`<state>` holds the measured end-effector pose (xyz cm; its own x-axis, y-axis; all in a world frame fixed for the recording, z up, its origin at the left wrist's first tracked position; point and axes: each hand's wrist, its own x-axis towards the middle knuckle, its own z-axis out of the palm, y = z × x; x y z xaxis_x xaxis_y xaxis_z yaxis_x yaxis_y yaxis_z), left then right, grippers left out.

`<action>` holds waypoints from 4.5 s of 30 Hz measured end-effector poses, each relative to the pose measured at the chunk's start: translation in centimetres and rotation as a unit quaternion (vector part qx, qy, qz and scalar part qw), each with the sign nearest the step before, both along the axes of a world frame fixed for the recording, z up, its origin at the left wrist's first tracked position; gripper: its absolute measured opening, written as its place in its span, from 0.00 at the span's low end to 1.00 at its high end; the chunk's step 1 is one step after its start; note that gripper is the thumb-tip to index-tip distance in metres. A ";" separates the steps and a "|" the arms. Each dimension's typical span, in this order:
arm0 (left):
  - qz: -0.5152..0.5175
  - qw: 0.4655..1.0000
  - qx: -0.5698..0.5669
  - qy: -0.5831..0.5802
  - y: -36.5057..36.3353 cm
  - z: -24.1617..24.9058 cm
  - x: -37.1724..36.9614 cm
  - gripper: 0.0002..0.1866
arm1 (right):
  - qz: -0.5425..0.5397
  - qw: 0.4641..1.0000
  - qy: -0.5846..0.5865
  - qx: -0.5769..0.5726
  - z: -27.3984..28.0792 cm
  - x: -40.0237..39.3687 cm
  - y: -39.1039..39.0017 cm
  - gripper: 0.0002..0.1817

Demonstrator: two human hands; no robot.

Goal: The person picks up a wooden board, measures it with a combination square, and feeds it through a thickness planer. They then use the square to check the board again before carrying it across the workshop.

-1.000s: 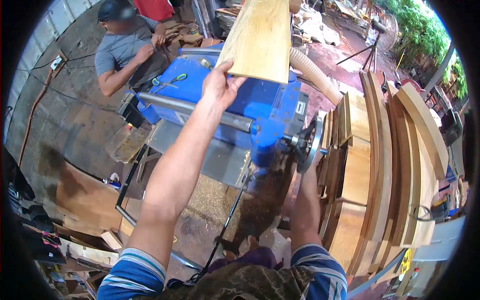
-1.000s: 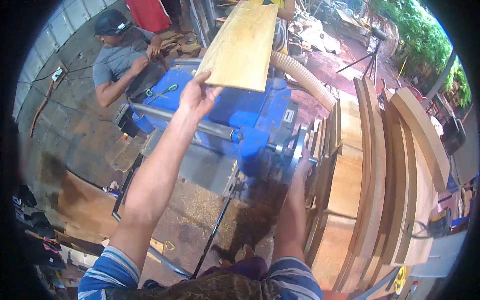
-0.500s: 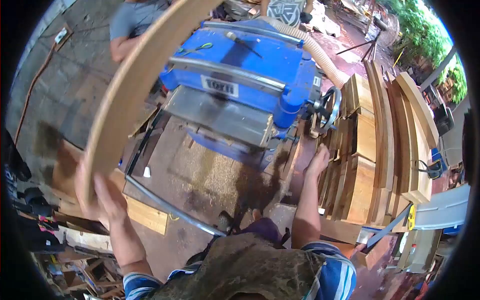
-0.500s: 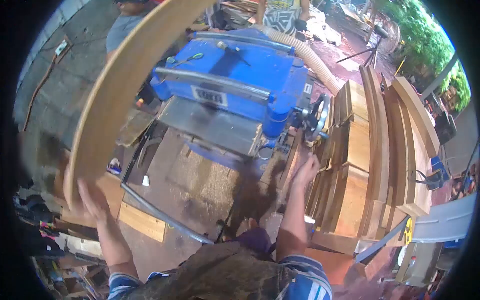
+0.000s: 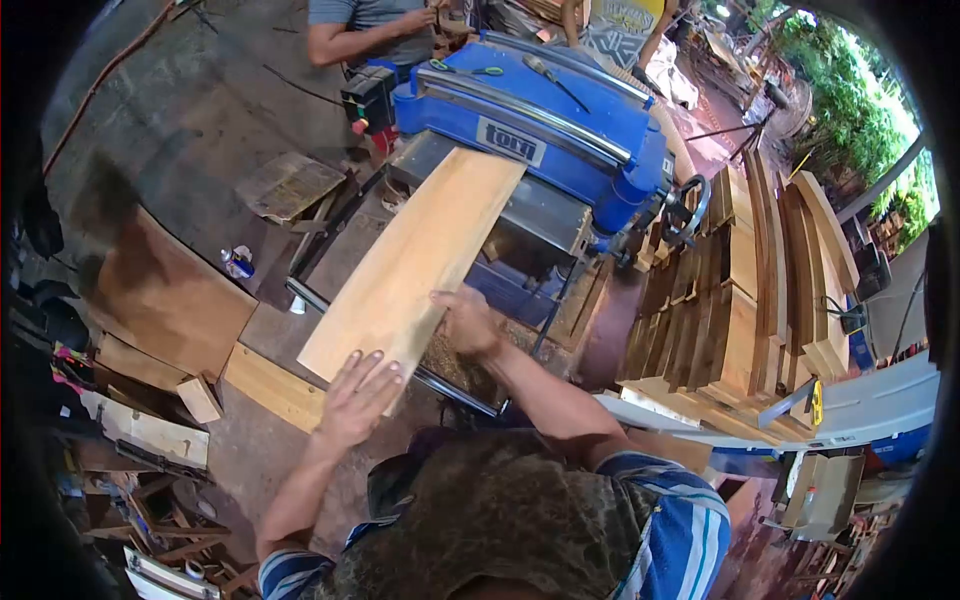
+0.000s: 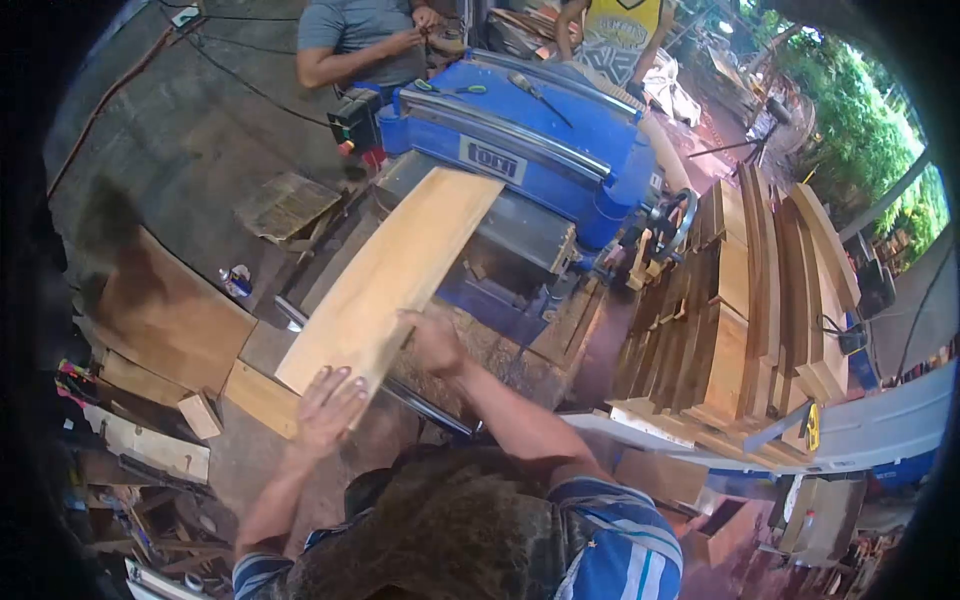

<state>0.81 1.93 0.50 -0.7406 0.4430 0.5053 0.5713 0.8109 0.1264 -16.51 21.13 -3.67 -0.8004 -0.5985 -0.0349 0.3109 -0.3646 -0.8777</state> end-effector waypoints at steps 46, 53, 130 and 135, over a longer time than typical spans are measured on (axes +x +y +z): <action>0.384 0.551 0.646 -0.364 1.6 -13.6 -14.3 0.14 | -0.346 0.801 0.243 0.424 -13.2 0.4 8.3 0.22; 0.374 0.548 0.658 -0.357 3.9 -12.8 -18.2 0.14 | -0.250 0.727 0.412 0.489 -11.1 6.9 10.3 0.11; 0.245 0.963 0.110 -0.034 2.0 -15.3 -8.6 0.13 | -0.178 0.688 0.418 0.567 -12.0 6.7 10.3 0.11; 0.251 0.962 0.099 -0.054 1.8 -15.8 -8.7 0.13 | -0.176 0.689 0.420 0.564 -11.0 6.9 10.2 0.11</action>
<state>-7.88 3.71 -15.27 -0.8885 -0.0799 0.4520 0.0904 0.9350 0.3429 -9.59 31.35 -14.64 -0.9104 -0.3332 0.2452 -0.4127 0.7731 -0.4817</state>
